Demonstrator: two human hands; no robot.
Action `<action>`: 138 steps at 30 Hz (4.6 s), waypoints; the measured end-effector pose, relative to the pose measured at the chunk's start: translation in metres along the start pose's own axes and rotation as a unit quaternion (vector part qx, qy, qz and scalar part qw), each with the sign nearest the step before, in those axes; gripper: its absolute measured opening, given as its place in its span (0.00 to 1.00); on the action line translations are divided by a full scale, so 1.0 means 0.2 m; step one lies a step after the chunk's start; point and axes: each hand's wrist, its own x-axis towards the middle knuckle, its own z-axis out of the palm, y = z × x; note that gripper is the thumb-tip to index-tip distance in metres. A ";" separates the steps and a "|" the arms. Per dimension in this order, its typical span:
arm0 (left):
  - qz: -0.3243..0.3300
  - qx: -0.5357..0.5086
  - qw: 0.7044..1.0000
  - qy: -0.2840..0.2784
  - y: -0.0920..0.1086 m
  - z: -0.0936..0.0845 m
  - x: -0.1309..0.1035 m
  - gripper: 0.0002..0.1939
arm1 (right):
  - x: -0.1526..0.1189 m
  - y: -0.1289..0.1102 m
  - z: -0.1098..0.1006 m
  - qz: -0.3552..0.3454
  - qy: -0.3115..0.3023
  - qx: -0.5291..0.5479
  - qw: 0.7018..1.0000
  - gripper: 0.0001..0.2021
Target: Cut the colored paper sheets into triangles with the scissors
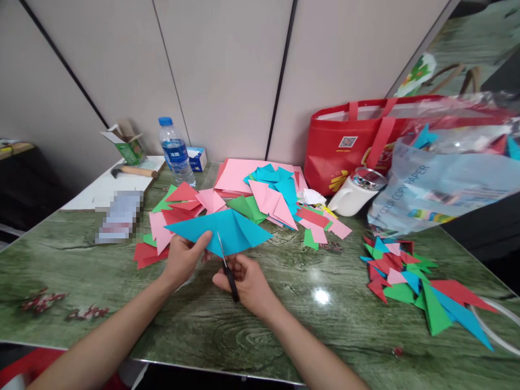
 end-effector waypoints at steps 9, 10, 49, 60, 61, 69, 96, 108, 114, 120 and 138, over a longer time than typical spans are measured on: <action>-0.005 0.028 1.000 0.005 0.03 0.00 0.00 0.17 | 0.00 -0.03 0.01 0.004 0.007 -0.021 1.000 0.21; -0.006 0.026 1.000 0.006 0.03 0.00 0.00 0.17 | 0.00 -0.03 0.01 0.005 0.010 -0.021 1.000 0.21; -0.039 -0.051 0.997 -0.038 -0.03 0.01 -0.02 0.17 | 0.01 0.02 0.00 -0.018 0.030 0.012 0.999 0.23; -0.063 -0.147 0.985 -0.063 -0.03 0.03 -0.03 0.15 | 0.01 0.04 -0.01 -0.020 0.051 0.041 0.998 0.26; -0.066 -0.145 0.985 -0.064 -0.03 0.03 -0.03 0.15 | 0.01 0.05 -0.01 -0.018 0.055 0.041 0.997 0.26; -0.081 -0.122 0.987 -0.070 -0.03 0.02 -0.02 0.16 | 0.01 0.04 -0.01 -0.002 0.056 0.046 0.997 0.23; -0.054 -0.096 0.993 -0.033 -0.05 0.01 -0.01 0.17 | 0.01 0.04 0.00 0.019 0.072 0.020 0.997 0.20; -0.061 -0.105 0.992 -0.039 -0.06 0.00 -0.02 0.14 | 0.01 0.04 0.00 0.028 0.063 0.025 0.997 0.20; -0.057 -0.104 0.992 -0.049 -0.06 0.00 -0.02 0.15 | 0.02 0.09 0.01 -0.001 0.077 0.051 0.996 0.27; -0.056 -0.096 0.992 -0.052 -0.06 0.00 -0.02 0.17 | 0.01 0.09 0.00 -0.032 0.083 0.026 0.996 0.29; -0.066 -0.117 0.990 -0.041 -0.02 0.00 -0.02 0.14 | 0.01 0.04 0.01 -0.030 0.023 0.035 0.999 0.21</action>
